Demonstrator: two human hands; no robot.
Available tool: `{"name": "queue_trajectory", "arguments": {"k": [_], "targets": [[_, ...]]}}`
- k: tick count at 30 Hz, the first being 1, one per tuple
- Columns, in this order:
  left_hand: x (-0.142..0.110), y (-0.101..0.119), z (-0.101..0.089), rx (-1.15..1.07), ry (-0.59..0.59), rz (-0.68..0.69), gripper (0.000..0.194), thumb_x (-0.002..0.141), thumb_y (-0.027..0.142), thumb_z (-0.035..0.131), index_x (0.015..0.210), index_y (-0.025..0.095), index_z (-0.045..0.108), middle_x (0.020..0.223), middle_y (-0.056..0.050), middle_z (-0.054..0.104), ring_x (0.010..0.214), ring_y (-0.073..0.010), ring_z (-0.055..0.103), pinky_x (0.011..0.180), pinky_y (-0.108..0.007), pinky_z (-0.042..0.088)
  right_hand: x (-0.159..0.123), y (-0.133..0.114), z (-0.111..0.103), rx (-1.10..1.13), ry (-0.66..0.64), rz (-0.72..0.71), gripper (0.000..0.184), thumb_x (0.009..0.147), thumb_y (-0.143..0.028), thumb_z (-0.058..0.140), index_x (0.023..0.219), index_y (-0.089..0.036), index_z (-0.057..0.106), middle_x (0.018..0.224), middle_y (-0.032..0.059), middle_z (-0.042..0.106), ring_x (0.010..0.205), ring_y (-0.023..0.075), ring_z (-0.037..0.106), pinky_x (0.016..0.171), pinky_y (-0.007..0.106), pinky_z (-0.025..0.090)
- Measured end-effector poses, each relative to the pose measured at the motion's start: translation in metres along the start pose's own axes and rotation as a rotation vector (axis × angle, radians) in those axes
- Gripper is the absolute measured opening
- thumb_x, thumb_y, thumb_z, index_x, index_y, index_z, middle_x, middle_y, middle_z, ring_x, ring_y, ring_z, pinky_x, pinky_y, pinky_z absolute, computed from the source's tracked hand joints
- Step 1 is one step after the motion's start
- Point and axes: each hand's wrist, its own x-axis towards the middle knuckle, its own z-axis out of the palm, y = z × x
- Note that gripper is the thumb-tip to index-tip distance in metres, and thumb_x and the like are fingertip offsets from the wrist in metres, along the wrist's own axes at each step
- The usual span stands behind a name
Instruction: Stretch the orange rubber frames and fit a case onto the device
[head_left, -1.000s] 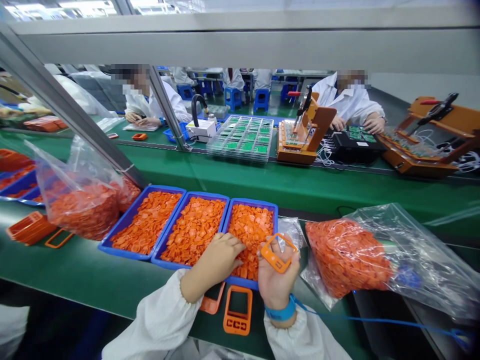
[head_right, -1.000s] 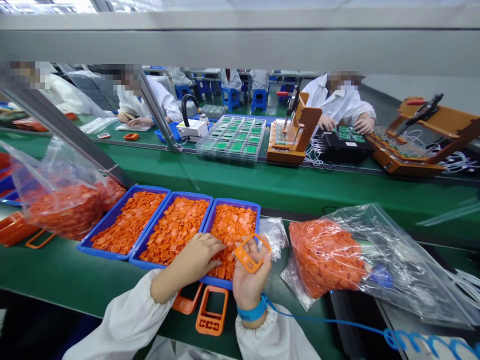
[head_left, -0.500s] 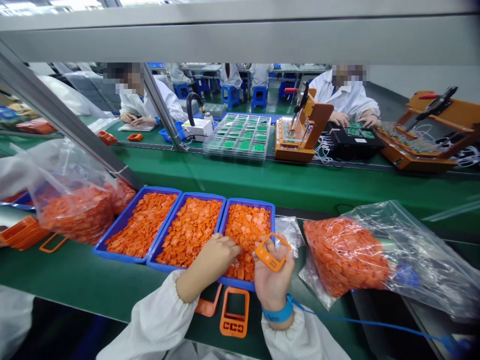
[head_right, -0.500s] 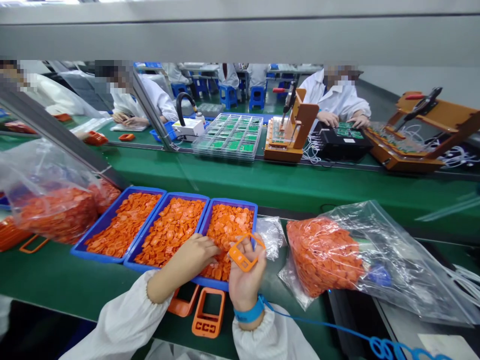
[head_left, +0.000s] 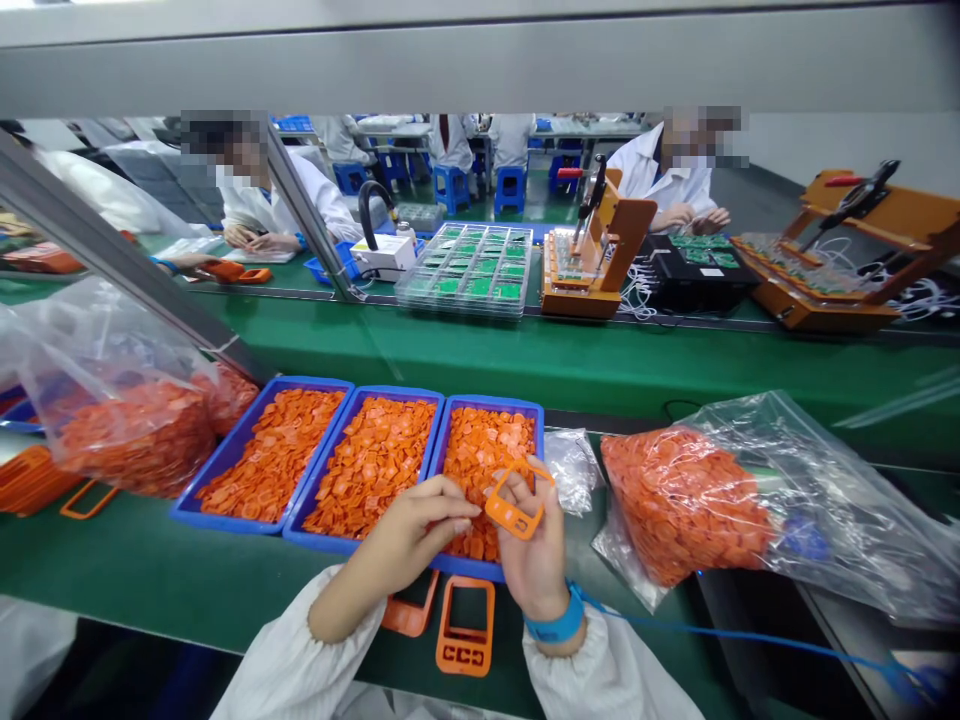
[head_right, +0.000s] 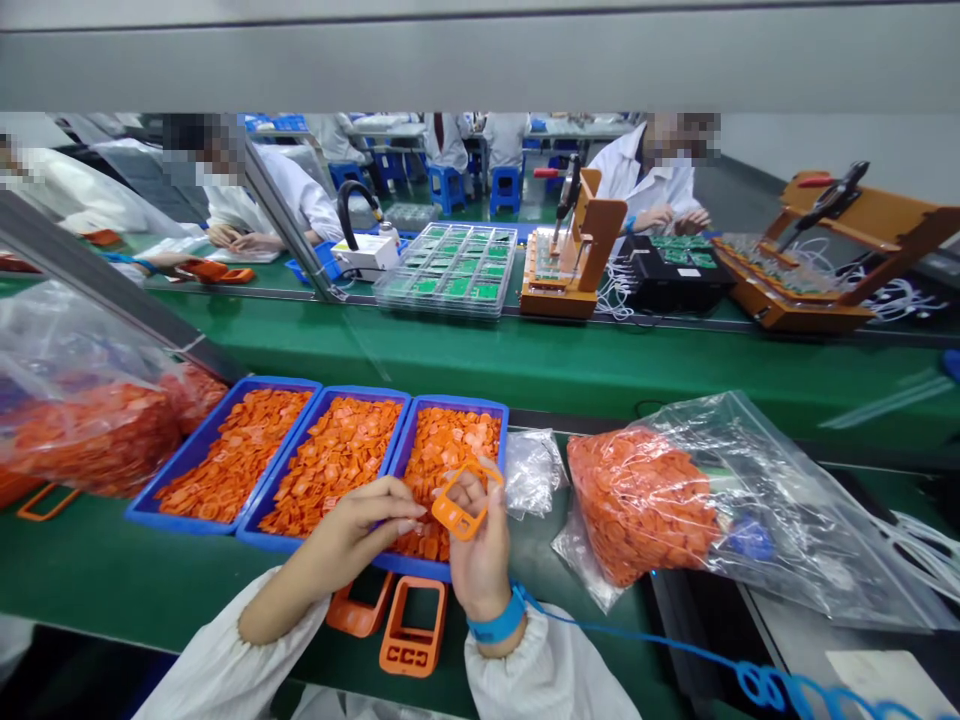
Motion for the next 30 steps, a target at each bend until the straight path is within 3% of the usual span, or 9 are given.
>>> {"name": "queue_trajectory", "arguments": {"k": [5, 8, 14, 19, 26, 30], "targets": [[-0.012, 0.016, 0.000, 0.050, 0.106, 0.079, 0.013, 0.101, 0.028, 0.070, 0.100, 0.021, 0.081, 0.092, -0.005, 0.080, 0.083, -0.0166, 0.076, 0.079, -0.026, 0.059, -0.006, 0.004, -0.004, -0.133, -0.179, 0.039, 0.045, 0.093, -0.063, 0.070, 0.123, -0.030, 0.068, 0.098, 0.0009, 0.074, 0.087, 0.0189, 0.069, 0.079, 0.032, 0.056], [-0.017, 0.022, 0.004, 0.091, 0.101, 0.150, 0.017, 0.102, 0.031, 0.068, 0.094, 0.021, 0.080, 0.089, -0.004, 0.082, 0.083, -0.0168, 0.076, 0.080, -0.027, 0.058, -0.010, 0.008, -0.011, -0.263, -0.293, -0.005, 0.048, 0.095, -0.063, 0.068, 0.129, -0.028, 0.067, 0.099, 0.0013, 0.071, 0.082, 0.0181, 0.066, 0.075, 0.030, 0.054], [-0.015, 0.021, 0.013, 0.138, 0.074, 0.203, 0.028, 0.105, 0.034, 0.063, 0.088, 0.022, 0.082, 0.085, -0.006, 0.079, 0.080, -0.0176, 0.071, 0.076, -0.030, 0.054, -0.015, 0.012, -0.021, -0.533, -0.409, -0.102, 0.056, 0.097, -0.066, 0.061, 0.133, -0.024, 0.069, 0.107, 0.0078, 0.073, 0.097, 0.0259, 0.068, 0.089, 0.039, 0.056], [-0.013, 0.021, 0.014, 0.123, 0.026, 0.179, 0.023, 0.101, 0.033, 0.069, 0.086, 0.022, 0.082, 0.084, -0.004, 0.078, 0.080, -0.0177, 0.070, 0.075, -0.028, 0.054, -0.014, 0.012, -0.023, -0.561, -0.452, -0.112, 0.053, 0.101, -0.066, 0.054, 0.132, -0.025, 0.069, 0.105, 0.0065, 0.072, 0.093, 0.0250, 0.068, 0.088, 0.038, 0.054], [-0.005, 0.027, 0.012, 0.107, -0.096, -0.009, 0.012, 0.094, 0.016, 0.075, 0.084, 0.022, 0.080, 0.091, -0.001, 0.079, 0.082, -0.0152, 0.074, 0.076, -0.022, 0.055, -0.015, 0.002, -0.016, -0.683, -0.439, -0.147, 0.054, 0.095, -0.068, 0.063, 0.128, -0.028, 0.075, 0.120, 0.0084, 0.075, 0.108, 0.0282, 0.068, 0.102, 0.040, 0.051], [-0.001, 0.024, 0.011, 0.164, -0.252, 0.001, 0.019, 0.094, 0.013, 0.073, 0.080, 0.023, 0.082, 0.078, 0.001, 0.080, 0.070, -0.0144, 0.074, 0.069, -0.020, 0.052, -0.014, -0.002, -0.007, -0.701, -0.505, -0.159, 0.049, 0.092, -0.066, 0.068, 0.121, -0.027, 0.078, 0.105, 0.0058, 0.075, 0.091, 0.0250, 0.068, 0.087, 0.037, 0.055]]}}
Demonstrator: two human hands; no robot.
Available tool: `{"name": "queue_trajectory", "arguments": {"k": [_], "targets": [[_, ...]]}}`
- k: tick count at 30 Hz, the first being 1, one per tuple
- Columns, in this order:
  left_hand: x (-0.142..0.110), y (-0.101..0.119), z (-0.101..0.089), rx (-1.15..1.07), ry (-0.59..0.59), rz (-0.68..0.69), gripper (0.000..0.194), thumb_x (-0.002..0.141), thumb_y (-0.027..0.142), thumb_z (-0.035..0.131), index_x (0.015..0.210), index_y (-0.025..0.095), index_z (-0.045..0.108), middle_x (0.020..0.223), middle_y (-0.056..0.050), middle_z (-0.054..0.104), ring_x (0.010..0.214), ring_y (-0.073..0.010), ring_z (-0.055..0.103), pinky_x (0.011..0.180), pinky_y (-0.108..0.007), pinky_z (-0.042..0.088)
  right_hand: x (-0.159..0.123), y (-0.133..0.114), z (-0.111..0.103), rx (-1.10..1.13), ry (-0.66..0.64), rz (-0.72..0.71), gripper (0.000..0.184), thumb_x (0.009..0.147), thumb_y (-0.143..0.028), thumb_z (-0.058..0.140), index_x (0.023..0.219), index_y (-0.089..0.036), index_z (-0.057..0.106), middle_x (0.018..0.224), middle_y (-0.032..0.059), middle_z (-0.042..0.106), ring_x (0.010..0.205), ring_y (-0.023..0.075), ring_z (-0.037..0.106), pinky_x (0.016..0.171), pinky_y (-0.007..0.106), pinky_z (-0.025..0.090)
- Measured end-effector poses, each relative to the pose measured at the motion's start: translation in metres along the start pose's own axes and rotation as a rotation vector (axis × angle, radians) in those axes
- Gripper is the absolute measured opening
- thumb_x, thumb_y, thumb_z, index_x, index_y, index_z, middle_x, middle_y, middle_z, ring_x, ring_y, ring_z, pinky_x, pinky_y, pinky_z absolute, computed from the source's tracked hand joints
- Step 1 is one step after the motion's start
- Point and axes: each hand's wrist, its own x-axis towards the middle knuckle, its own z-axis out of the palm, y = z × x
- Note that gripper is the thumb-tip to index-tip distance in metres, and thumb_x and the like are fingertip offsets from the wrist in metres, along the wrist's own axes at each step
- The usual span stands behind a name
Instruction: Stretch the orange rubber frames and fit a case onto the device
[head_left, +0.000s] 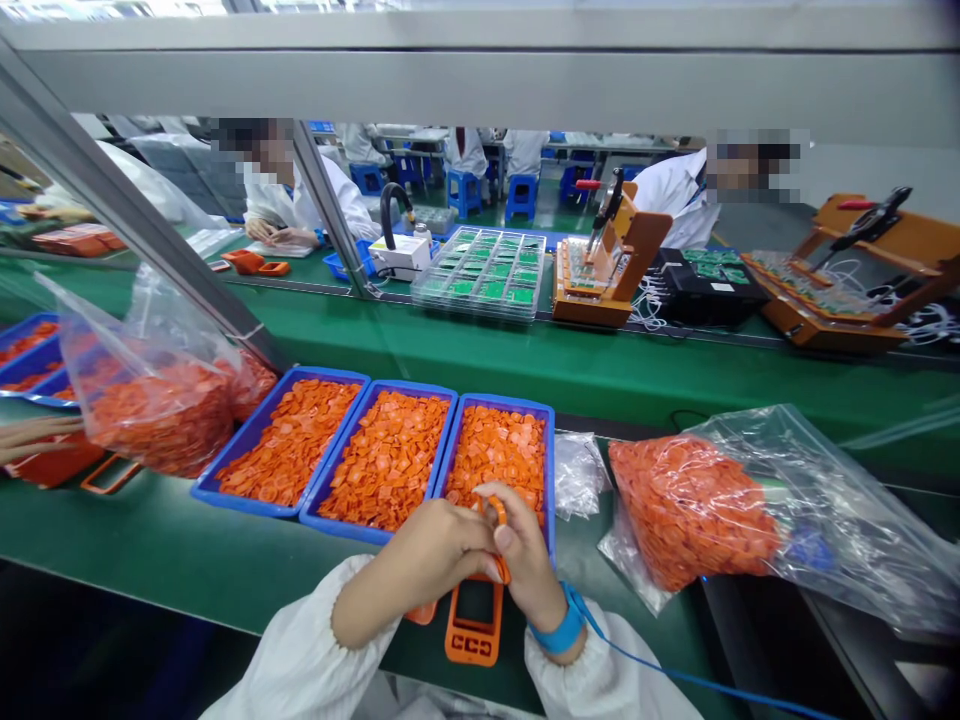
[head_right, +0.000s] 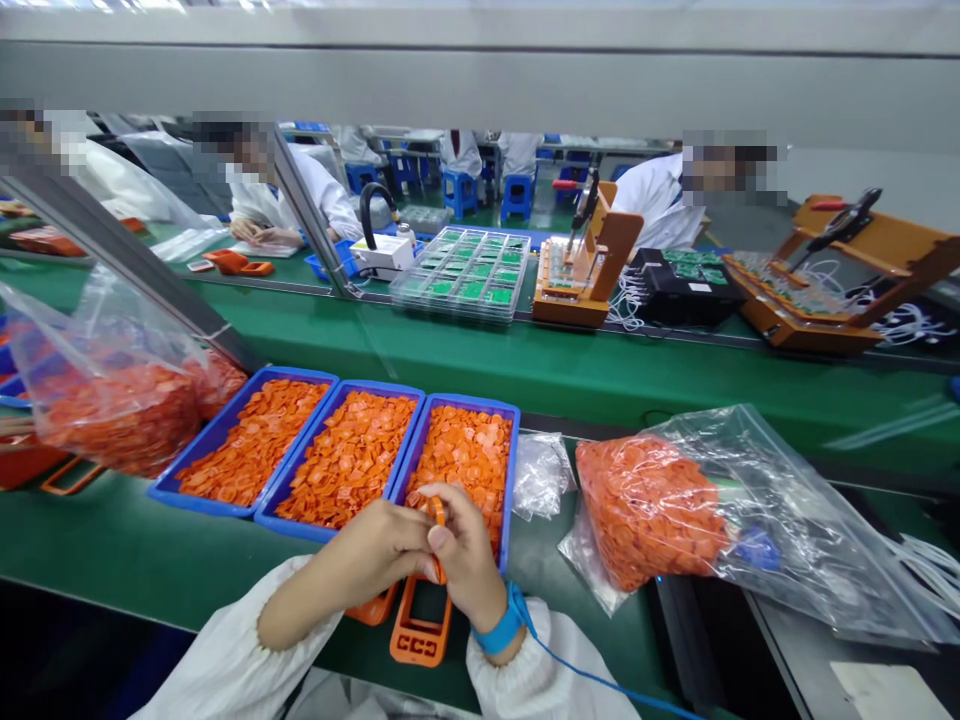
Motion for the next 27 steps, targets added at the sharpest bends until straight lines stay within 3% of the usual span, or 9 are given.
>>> {"name": "queue_trajectory", "arguments": {"k": [3, 8, 13, 15, 17, 19, 22, 25, 27], "targets": [[0.002, -0.002, -0.004, 0.001, -0.037, -0.034, 0.018, 0.091, 0.013, 0.077, 0.078, 0.023, 0.084, 0.073, 0.002, 0.080, 0.068, -0.0149, 0.075, 0.065, -0.020, 0.050, 0.003, 0.000, 0.001, 0.012, -0.051, 0.005, 0.047, 0.090, -0.065, 0.071, 0.116, -0.027, 0.080, 0.095, 0.0039, 0.071, 0.082, 0.0231, 0.065, 0.077, 0.034, 0.054], [-0.001, -0.002, -0.006, 0.005, -0.067, 0.007, 0.023, 0.098, 0.023, 0.072, 0.078, 0.024, 0.083, 0.076, 0.001, 0.080, 0.070, -0.0144, 0.076, 0.068, -0.020, 0.052, 0.002, 0.003, 0.000, 0.022, -0.088, 0.026, 0.047, 0.087, -0.064, 0.075, 0.115, -0.026, 0.079, 0.094, 0.0041, 0.069, 0.086, 0.0250, 0.066, 0.082, 0.037, 0.056], [-0.024, -0.005, 0.003, 0.126, 0.195, 0.175, 0.028, 0.101, 0.046, 0.068, 0.111, 0.021, 0.078, 0.099, -0.006, 0.085, 0.086, -0.0207, 0.081, 0.078, -0.027, 0.059, -0.004, 0.004, -0.001, 0.218, -0.072, 0.093, 0.055, 0.095, -0.069, 0.063, 0.128, -0.025, 0.069, 0.105, 0.0070, 0.075, 0.088, 0.0233, 0.072, 0.087, 0.039, 0.058], [-0.044, -0.008, 0.001, 0.182, 0.303, 0.212, 0.027, 0.104, 0.043, 0.064, 0.115, 0.022, 0.075, 0.100, -0.006, 0.085, 0.085, -0.0209, 0.082, 0.080, -0.028, 0.060, -0.005, 0.004, -0.001, 0.237, -0.142, 0.129, 0.063, 0.093, -0.072, 0.063, 0.135, -0.025, 0.066, 0.110, 0.0103, 0.078, 0.091, 0.0253, 0.076, 0.086, 0.041, 0.059], [-0.069, -0.011, -0.005, 0.196, 0.333, 0.188, 0.022, 0.105, 0.039, 0.062, 0.116, 0.025, 0.075, 0.099, -0.004, 0.086, 0.084, -0.0197, 0.083, 0.081, -0.026, 0.061, -0.005, 0.005, -0.001, 0.199, -0.179, 0.142, 0.069, 0.094, -0.073, 0.060, 0.142, -0.024, 0.062, 0.115, 0.0134, 0.081, 0.096, 0.0279, 0.079, 0.086, 0.043, 0.060], [-0.095, -0.015, -0.010, 0.174, 0.283, 0.116, 0.021, 0.103, 0.039, 0.066, 0.119, 0.028, 0.075, 0.103, -0.003, 0.086, 0.086, -0.0195, 0.083, 0.082, -0.023, 0.062, -0.004, 0.006, 0.000, 0.185, -0.127, 0.126, 0.065, 0.099, -0.071, 0.053, 0.142, -0.024, 0.062, 0.112, 0.0135, 0.083, 0.095, 0.0280, 0.080, 0.085, 0.044, 0.060], [-0.126, -0.020, -0.008, 0.124, 0.121, -0.075, 0.021, 0.099, 0.037, 0.073, 0.118, 0.030, 0.077, 0.107, -0.001, 0.086, 0.089, -0.0202, 0.084, 0.082, -0.020, 0.063, -0.002, 0.009, 0.002, 0.241, -0.001, 0.096, 0.048, 0.103, -0.063, 0.053, 0.125, -0.024, 0.069, 0.098, 0.0093, 0.083, 0.084, 0.0247, 0.079, 0.080, 0.040, 0.061], [-0.138, -0.026, 0.005, 0.116, 0.015, -0.235, 0.018, 0.097, 0.028, 0.073, 0.114, 0.030, 0.079, 0.110, 0.000, 0.085, 0.091, -0.0210, 0.083, 0.083, -0.021, 0.063, -0.001, 0.012, 0.003, 0.256, 0.036, 0.090, 0.041, 0.102, -0.059, 0.058, 0.114, -0.022, 0.071, 0.091, 0.0072, 0.082, 0.077, 0.0221, 0.076, 0.076, 0.036, 0.060], [-0.136, -0.028, 0.014, 0.152, 0.004, -0.255, 0.019, 0.098, 0.024, 0.069, 0.114, 0.029, 0.078, 0.114, -0.001, 0.084, 0.096, -0.0227, 0.083, 0.085, -0.023, 0.063, -0.001, 0.013, 0.003, 0.234, 0.025, 0.085, 0.039, 0.102, -0.057, 0.060, 0.112, -0.022, 0.072, 0.091, 0.0069, 0.082, 0.077, 0.0213, 0.076, 0.075, 0.035, 0.059]]}}
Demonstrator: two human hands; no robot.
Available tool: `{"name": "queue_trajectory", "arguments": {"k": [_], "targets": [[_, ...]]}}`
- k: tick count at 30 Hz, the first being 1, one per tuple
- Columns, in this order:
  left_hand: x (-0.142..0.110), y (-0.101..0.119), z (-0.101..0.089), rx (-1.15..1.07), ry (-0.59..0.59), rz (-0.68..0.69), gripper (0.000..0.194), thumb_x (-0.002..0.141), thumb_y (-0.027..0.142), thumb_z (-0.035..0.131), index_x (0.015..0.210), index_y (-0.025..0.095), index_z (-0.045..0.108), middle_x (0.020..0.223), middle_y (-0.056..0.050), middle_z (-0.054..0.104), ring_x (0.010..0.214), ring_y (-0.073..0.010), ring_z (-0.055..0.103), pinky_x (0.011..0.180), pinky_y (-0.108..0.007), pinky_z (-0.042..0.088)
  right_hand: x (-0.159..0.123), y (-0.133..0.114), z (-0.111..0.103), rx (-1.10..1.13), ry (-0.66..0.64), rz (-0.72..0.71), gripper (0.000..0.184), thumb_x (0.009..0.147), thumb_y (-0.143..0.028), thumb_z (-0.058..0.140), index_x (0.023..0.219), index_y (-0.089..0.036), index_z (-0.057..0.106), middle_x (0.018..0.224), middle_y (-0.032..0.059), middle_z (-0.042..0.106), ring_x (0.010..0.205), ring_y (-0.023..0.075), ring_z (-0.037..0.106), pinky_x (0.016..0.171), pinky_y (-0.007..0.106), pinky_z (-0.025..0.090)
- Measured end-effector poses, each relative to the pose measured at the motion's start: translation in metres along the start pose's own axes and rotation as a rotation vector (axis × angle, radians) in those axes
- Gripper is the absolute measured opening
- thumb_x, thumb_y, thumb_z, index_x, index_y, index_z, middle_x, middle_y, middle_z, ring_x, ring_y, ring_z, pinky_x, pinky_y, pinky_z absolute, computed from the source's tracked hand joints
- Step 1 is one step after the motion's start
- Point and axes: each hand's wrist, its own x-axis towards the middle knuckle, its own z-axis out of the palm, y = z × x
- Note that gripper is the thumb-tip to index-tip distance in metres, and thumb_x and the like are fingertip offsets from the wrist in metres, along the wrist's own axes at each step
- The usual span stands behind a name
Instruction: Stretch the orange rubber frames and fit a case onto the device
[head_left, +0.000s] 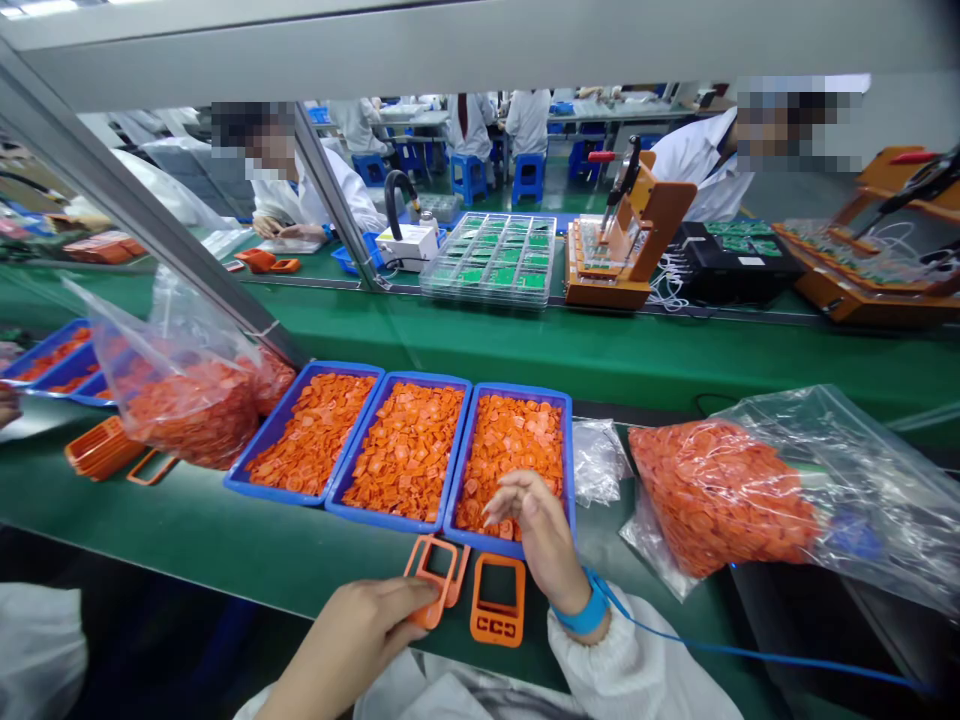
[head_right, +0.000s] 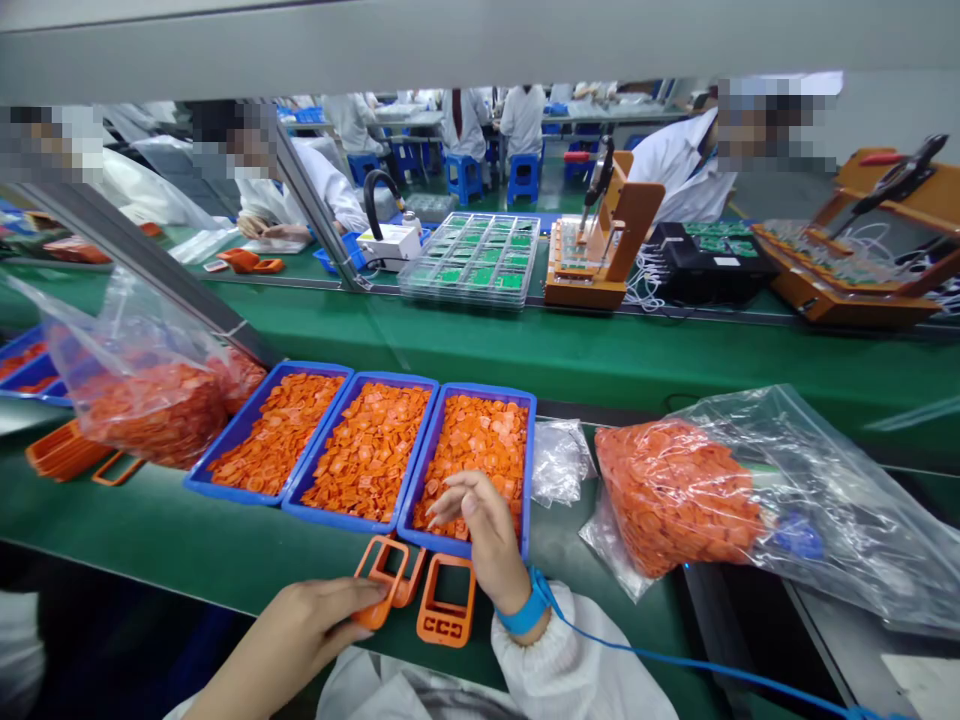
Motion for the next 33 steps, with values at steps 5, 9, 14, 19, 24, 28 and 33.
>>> {"name": "queue_trajectory", "arguments": {"k": [5, 9, 14, 19, 24, 28, 33], "targets": [[0.017, 0.005, 0.010, 0.113, -0.013, 0.017, 0.021, 0.103, 0.022, 0.060, 0.117, 0.026, 0.074, 0.118, -0.004, 0.083, 0.098, -0.0246, 0.082, 0.085, -0.027, 0.062, 0.001, 0.004, -0.004, 0.009, -0.005, -0.004, 0.033, 0.103, -0.053, 0.061, 0.108, -0.022, 0.072, 0.089, 0.0054, 0.081, 0.076, 0.0201, 0.074, 0.075, 0.034, 0.057], [0.026, 0.008, 0.014, 0.201, -0.112, -0.044, 0.020, 0.104, 0.021, 0.057, 0.115, 0.026, 0.073, 0.115, -0.004, 0.083, 0.095, -0.0249, 0.082, 0.080, -0.027, 0.060, 0.003, 0.008, -0.009, 0.032, -0.005, 0.012, 0.030, 0.101, -0.051, 0.066, 0.105, -0.023, 0.073, 0.088, 0.0038, 0.079, 0.077, 0.0192, 0.073, 0.074, 0.032, 0.056], [0.026, 0.009, 0.015, 0.254, -0.199, -0.148, 0.021, 0.106, 0.022, 0.054, 0.117, 0.027, 0.071, 0.118, -0.004, 0.081, 0.098, -0.0265, 0.081, 0.079, -0.029, 0.058, 0.004, 0.009, -0.011, 0.035, -0.008, 0.017, 0.025, 0.102, -0.048, 0.066, 0.104, -0.024, 0.073, 0.089, 0.0033, 0.078, 0.079, 0.0190, 0.072, 0.075, 0.032, 0.055], [0.025, 0.010, 0.014, 0.289, -0.227, -0.201, 0.027, 0.105, 0.023, 0.051, 0.124, 0.028, 0.070, 0.127, -0.006, 0.078, 0.099, -0.0276, 0.080, 0.081, -0.031, 0.058, 0.003, 0.006, -0.009, 0.049, -0.025, 0.025, 0.023, 0.101, -0.047, 0.068, 0.103, -0.024, 0.072, 0.088, 0.0027, 0.077, 0.080, 0.0185, 0.071, 0.074, 0.031, 0.055], [0.034, 0.014, 0.015, 0.366, -0.302, -0.287, 0.028, 0.102, 0.019, 0.053, 0.123, 0.027, 0.070, 0.119, -0.008, 0.079, 0.091, -0.0331, 0.081, 0.074, -0.038, 0.060, 0.003, 0.004, -0.008, 0.048, -0.026, 0.036, 0.021, 0.100, -0.045, 0.069, 0.102, -0.024, 0.072, 0.087, 0.0019, 0.076, 0.078, 0.0176, 0.070, 0.075, 0.030, 0.055], [0.041, 0.018, 0.016, 0.420, -0.328, -0.306, 0.029, 0.103, 0.018, 0.049, 0.118, 0.026, 0.072, 0.116, -0.009, 0.079, 0.086, -0.0348, 0.081, 0.072, -0.041, 0.062, 0.004, 0.004, -0.008, 0.046, -0.021, 0.041, 0.022, 0.099, -0.045, 0.070, 0.101, -0.024, 0.072, 0.086, 0.0023, 0.076, 0.077, 0.0180, 0.069, 0.074, 0.031, 0.055], [0.035, 0.021, 0.014, 0.459, -0.314, -0.290, 0.035, 0.098, 0.013, 0.056, 0.125, 0.027, 0.071, 0.124, -0.009, 0.078, 0.082, -0.0333, 0.082, 0.069, -0.040, 0.063, 0.004, 0.004, -0.008, 0.050, -0.021, 0.042, 0.020, 0.099, -0.044, 0.070, 0.101, -0.024, 0.072, 0.087, 0.0020, 0.076, 0.078, 0.0178, 0.069, 0.074, 0.031, 0.054]]}}
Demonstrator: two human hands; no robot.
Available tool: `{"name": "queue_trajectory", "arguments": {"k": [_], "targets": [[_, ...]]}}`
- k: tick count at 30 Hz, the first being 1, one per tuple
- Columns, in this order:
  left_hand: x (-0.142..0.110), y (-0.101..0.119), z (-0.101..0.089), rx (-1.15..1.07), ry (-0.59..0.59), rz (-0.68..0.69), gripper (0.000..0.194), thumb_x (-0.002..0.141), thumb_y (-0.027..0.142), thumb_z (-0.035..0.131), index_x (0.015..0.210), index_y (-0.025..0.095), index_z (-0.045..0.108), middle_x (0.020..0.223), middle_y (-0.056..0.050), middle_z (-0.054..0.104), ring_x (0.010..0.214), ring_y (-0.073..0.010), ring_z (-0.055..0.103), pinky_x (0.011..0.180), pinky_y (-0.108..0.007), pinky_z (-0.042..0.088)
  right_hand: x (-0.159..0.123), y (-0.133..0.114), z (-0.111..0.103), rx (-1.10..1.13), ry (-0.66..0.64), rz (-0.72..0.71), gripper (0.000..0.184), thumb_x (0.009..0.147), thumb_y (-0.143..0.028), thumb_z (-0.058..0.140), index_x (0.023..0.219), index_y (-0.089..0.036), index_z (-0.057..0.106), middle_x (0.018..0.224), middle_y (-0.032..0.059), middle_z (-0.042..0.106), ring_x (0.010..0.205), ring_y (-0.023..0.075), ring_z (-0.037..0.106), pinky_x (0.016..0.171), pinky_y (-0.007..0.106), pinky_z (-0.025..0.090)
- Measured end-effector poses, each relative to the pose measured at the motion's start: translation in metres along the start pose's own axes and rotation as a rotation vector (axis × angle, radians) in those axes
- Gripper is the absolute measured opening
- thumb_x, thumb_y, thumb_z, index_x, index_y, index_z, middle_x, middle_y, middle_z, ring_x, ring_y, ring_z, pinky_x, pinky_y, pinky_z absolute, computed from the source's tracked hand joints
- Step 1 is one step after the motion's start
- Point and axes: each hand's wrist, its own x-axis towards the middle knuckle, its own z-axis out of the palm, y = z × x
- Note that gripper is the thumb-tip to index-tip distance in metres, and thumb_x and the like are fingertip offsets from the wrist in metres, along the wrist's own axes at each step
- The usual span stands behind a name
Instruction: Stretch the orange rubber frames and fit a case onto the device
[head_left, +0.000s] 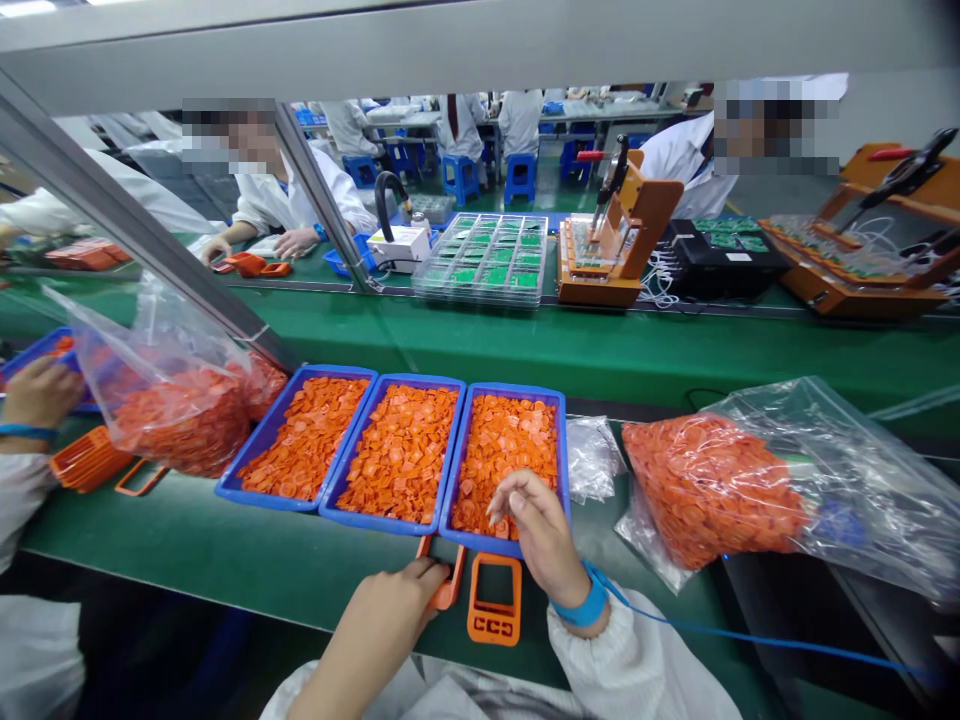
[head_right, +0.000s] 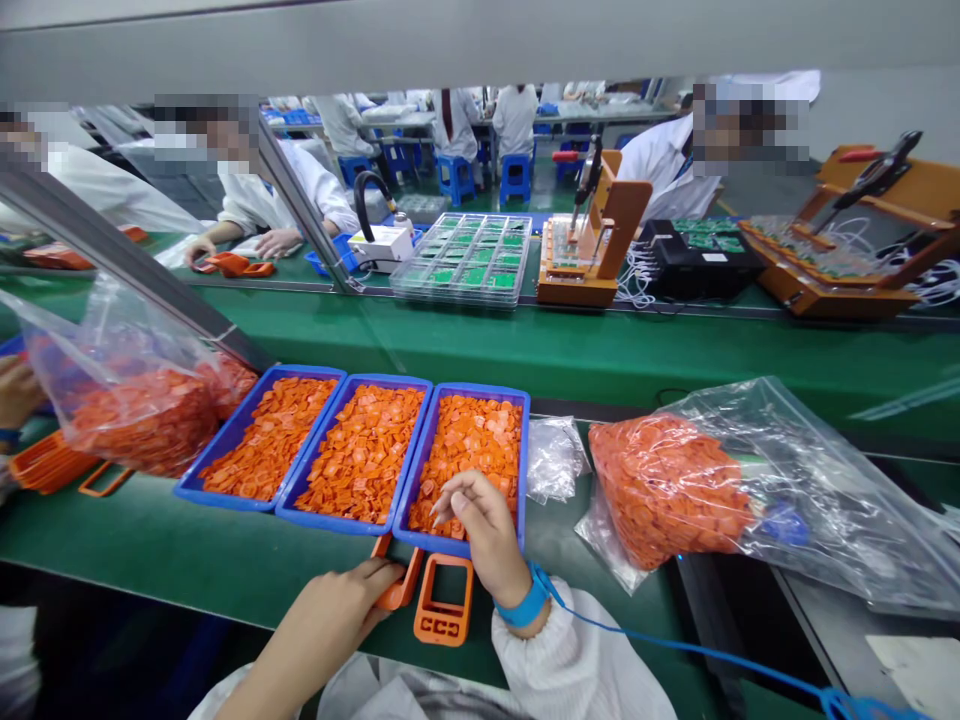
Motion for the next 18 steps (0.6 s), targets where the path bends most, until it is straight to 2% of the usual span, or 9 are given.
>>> {"name": "queue_trajectory", "arguments": {"k": [2, 4, 8, 10, 14, 18], "targets": [[-0.008, 0.000, 0.001, 0.027, 0.040, 0.016, 0.045, 0.093, 0.009, 0.061, 0.133, 0.028, 0.068, 0.134, -0.010, 0.075, 0.079, -0.0311, 0.082, 0.067, -0.037, 0.063, 0.000, 0.000, 0.000, 0.002, -0.002, 0.001, 0.019, 0.100, -0.043, 0.070, 0.102, -0.024, 0.072, 0.087, 0.0020, 0.076, 0.079, 0.0179, 0.070, 0.075, 0.031, 0.054], [-0.017, 0.003, 0.003, 0.038, 0.133, 0.086, 0.046, 0.092, 0.009, 0.064, 0.135, 0.027, 0.067, 0.139, -0.010, 0.074, 0.077, -0.0281, 0.082, 0.065, -0.034, 0.063, -0.001, 0.000, 0.000, 0.004, -0.006, 0.004, 0.018, 0.100, -0.043, 0.070, 0.101, -0.025, 0.073, 0.087, 0.0018, 0.076, 0.079, 0.0179, 0.070, 0.075, 0.031, 0.054], [-0.023, 0.023, 0.012, -0.017, 0.364, 0.378, 0.028, 0.096, 0.018, 0.067, 0.124, 0.024, 0.070, 0.124, -0.008, 0.080, 0.075, -0.0225, 0.081, 0.064, -0.028, 0.063, -0.001, 0.000, -0.001, 0.007, -0.005, 0.006, 0.017, 0.099, -0.041, 0.071, 0.101, -0.025, 0.073, 0.086, 0.0010, 0.075, 0.079, 0.0174, 0.069, 0.074, 0.030, 0.054], [-0.016, 0.035, 0.018, -0.032, 0.440, 0.465, 0.022, 0.097, 0.018, 0.065, 0.118, 0.022, 0.070, 0.116, -0.008, 0.082, 0.076, -0.0213, 0.080, 0.062, -0.026, 0.061, -0.001, 0.001, -0.001, 0.009, -0.004, 0.002, 0.016, 0.099, -0.041, 0.071, 0.102, -0.025, 0.073, 0.086, 0.0005, 0.075, 0.078, 0.0168, 0.069, 0.074, 0.029, 0.054], [-0.002, 0.046, 0.027, -0.039, 0.490, 0.494, 0.019, 0.100, 0.010, 0.058, 0.110, 0.020, 0.071, 0.097, -0.006, 0.082, 0.069, -0.0171, 0.077, 0.059, -0.022, 0.057, 0.000, 0.001, 0.000, 0.019, 0.001, -0.006, 0.016, 0.099, -0.041, 0.071, 0.101, -0.026, 0.073, 0.086, 0.0002, 0.075, 0.077, 0.0162, 0.068, 0.074, 0.028, 0.054], [-0.005, 0.045, 0.018, -0.070, 0.569, 0.534, 0.021, 0.102, 0.011, 0.053, 0.102, 0.021, 0.072, 0.082, -0.003, 0.078, 0.060, -0.0145, 0.072, 0.057, -0.021, 0.055, 0.000, 0.001, 0.000, 0.014, 0.003, -0.013, 0.017, 0.099, -0.042, 0.070, 0.101, -0.025, 0.073, 0.085, 0.0008, 0.075, 0.077, 0.0174, 0.068, 0.074, 0.030, 0.055]]}}
